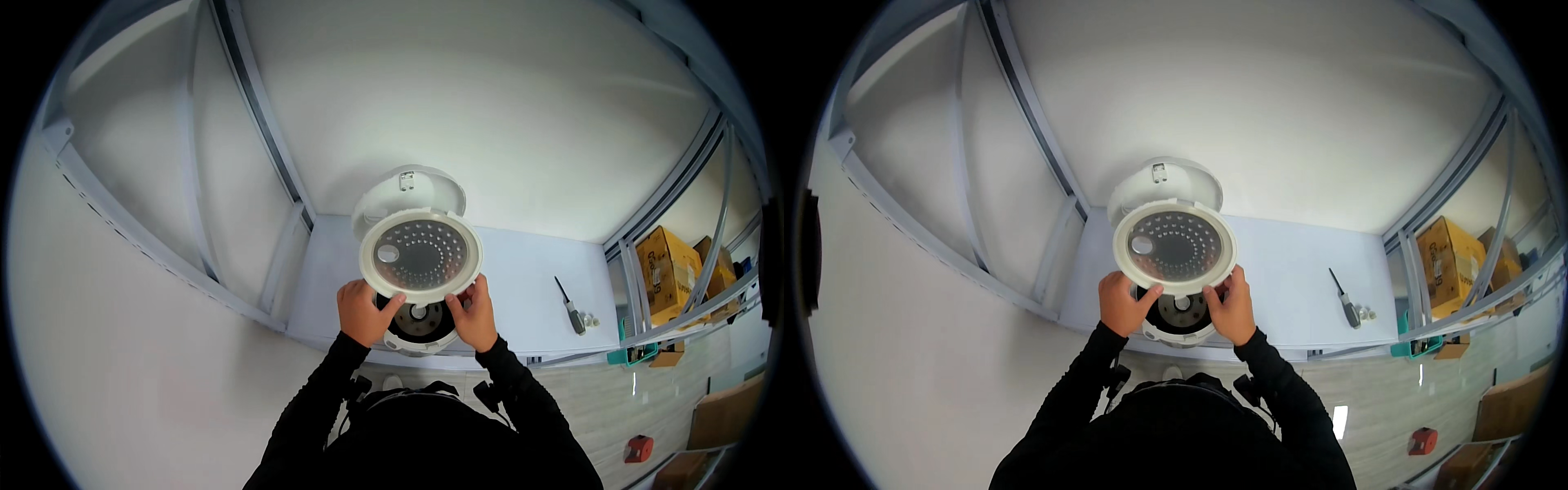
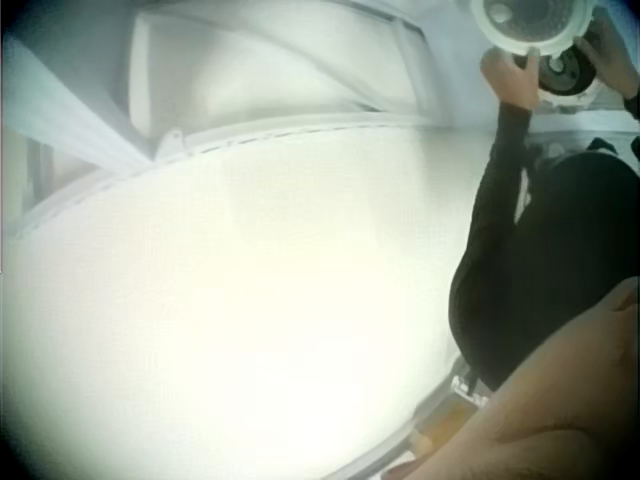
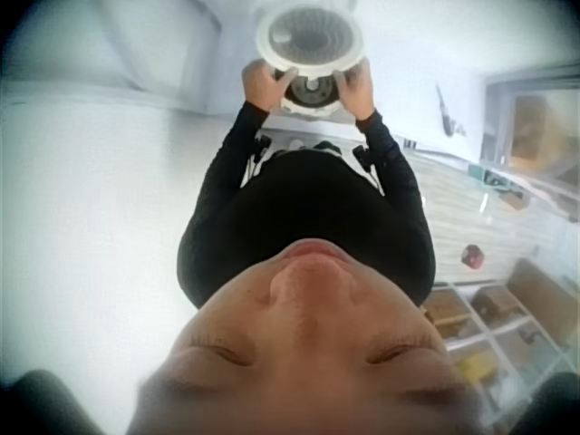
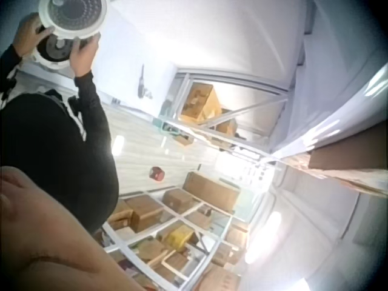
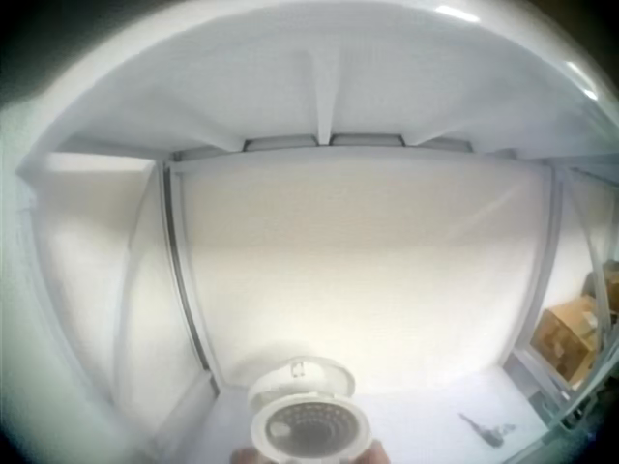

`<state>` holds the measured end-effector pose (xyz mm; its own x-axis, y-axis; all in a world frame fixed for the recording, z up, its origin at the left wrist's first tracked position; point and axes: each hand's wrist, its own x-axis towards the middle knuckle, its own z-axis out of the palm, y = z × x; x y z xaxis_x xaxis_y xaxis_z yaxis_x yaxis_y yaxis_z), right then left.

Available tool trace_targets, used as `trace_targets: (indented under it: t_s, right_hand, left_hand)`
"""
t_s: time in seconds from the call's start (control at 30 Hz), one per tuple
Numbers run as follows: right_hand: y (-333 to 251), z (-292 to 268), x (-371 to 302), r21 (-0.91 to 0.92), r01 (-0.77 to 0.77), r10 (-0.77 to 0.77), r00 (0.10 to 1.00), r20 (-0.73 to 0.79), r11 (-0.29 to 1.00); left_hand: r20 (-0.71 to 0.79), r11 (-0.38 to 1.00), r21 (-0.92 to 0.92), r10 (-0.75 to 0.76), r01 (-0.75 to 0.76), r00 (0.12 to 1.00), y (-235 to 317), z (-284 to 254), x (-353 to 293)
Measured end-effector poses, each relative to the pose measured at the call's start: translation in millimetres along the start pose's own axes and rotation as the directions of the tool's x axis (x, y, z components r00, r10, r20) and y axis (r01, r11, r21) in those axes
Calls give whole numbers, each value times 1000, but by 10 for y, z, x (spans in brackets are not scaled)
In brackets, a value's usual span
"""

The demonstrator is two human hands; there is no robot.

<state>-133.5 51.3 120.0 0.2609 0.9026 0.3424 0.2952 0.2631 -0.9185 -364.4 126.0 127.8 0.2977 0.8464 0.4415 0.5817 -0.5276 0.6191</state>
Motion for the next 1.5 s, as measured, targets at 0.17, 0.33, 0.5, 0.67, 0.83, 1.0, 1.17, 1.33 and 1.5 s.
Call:
trace_targets:
  t_s: [0.17,0.33,0.5,0.67,0.83,1.0,1.17,1.33,1.5]
  right_hand:
    - [49,-134,325,-83,-5,9,999,42,997]
    - [13,-238,641,-117,7,5,995,100,993]
    - [39,-324,942,-153,70,-49,989,139,986]
    - [39,-293,1070,-191,178,-161,982,101,965]
    - [149,-305,1098,-218,126,-112,991,76,968]
    - [190,-292,1127,-238,118,-98,991,96,964]
    - [304,-247,1162,-209,65,-58,998,39,976]
    - [355,-232,1171,-213,59,-54,998,30,975]
    - [284,-247,1171,-293,84,-73,996,47,952]
  left_hand:
    - [3,997,-74,13,-13,1000,40,-46,277]
    - [45,986,-155,-56,62,997,-42,-106,388]
    - [68,975,-213,-57,70,996,-208,-19,483]
    - [36,952,-263,-153,157,988,-201,41,528]
    - [-10,966,-177,-192,187,981,-220,54,571]
    - [-47,981,-21,-192,191,980,-235,27,575]
    - [-86,973,29,-225,228,971,-213,83,585]
    - [-81,956,130,-256,265,963,-198,107,595]
    - [-47,940,189,-279,283,959,-163,118,596]
